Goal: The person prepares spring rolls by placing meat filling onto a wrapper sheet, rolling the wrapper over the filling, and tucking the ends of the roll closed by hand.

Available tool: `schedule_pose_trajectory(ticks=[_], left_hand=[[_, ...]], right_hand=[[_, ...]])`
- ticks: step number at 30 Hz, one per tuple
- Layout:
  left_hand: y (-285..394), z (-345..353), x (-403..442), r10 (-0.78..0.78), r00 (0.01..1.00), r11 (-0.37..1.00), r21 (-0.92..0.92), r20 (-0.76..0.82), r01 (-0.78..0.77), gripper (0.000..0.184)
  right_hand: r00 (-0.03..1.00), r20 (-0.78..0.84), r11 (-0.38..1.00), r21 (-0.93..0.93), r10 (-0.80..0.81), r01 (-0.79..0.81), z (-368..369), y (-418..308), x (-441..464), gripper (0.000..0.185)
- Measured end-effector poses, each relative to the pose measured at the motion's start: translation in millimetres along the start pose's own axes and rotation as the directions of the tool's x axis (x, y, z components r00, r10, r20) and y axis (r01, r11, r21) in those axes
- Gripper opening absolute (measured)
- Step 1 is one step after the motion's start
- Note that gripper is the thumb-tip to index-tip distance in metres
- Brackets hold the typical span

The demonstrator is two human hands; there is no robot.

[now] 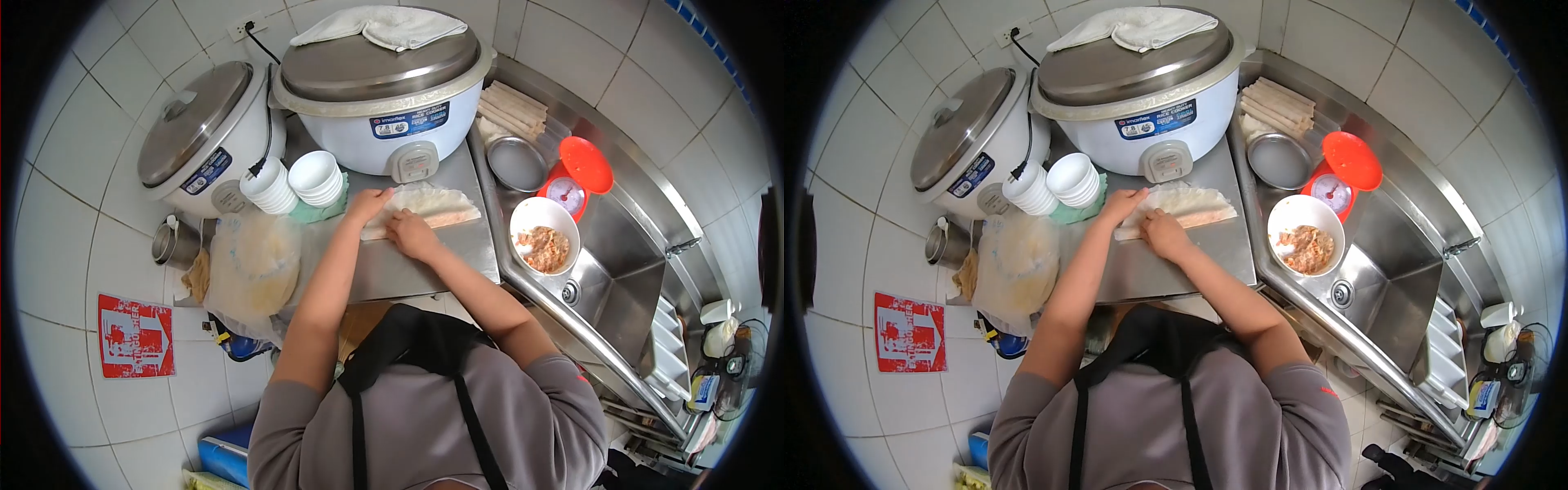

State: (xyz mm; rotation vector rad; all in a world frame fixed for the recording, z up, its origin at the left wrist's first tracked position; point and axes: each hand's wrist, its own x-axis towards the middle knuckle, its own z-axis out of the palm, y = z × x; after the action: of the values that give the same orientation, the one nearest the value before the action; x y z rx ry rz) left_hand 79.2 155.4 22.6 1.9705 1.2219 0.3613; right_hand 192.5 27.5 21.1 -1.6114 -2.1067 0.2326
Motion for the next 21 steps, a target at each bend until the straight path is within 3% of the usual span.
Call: schedule_pose_trajectory(ticks=[6, 9, 11, 15, 18, 20, 21], left_hand=[[4, -2, 0, -0.057, 0.992, 0.998, 0.039, 0.111, 0.053, 0.068], [0, 1, 4, -0.087, 0.990, 0.996, -0.010, 0.112, 0.089, 0.072], [0, 3, 3, -0.120, 0.987, 0.991, -0.051, 0.107, 0.126, 0.073], [-8, 7, 2, -0.009, 0.999, 0.998, 0.059, 0.031, 0.007, 0.072], [-9, 1, -11, 0.003, 0.999, 0.987, 0.162, 0.042, -0.010, 0.071], [8, -6, -30, -0.025, 0.999, 0.963, 0.270, 0.044, 0.013, 0.069], [7, -3, -31, 0.031, 0.999, 0.967, 0.251, 0.008, -0.032, 0.067]], right_hand=[[0.991, 0.115, 0.996, 0.053, 0.065, -0.072, 5, -7, 20, 0.027], [0.929, 0.350, 0.993, -0.050, 0.121, -0.111, -5, -14, 28, 0.032], [0.953, 0.286, 0.995, -0.023, 0.103, -0.101, 2, -17, 29, 0.033], [0.968, 0.252, 0.997, 0.074, -0.006, -0.013, 14, -11, 21, 0.032], [0.993, 0.108, 0.994, 0.101, 0.037, -0.048, -9, -13, 8, 0.031], [0.991, 0.130, 0.999, 0.022, 0.040, -0.043, -12, -4, 0, 0.032], [0.988, 0.145, 0.999, -0.013, 0.043, -0.042, -9, -2, -5, 0.032]])
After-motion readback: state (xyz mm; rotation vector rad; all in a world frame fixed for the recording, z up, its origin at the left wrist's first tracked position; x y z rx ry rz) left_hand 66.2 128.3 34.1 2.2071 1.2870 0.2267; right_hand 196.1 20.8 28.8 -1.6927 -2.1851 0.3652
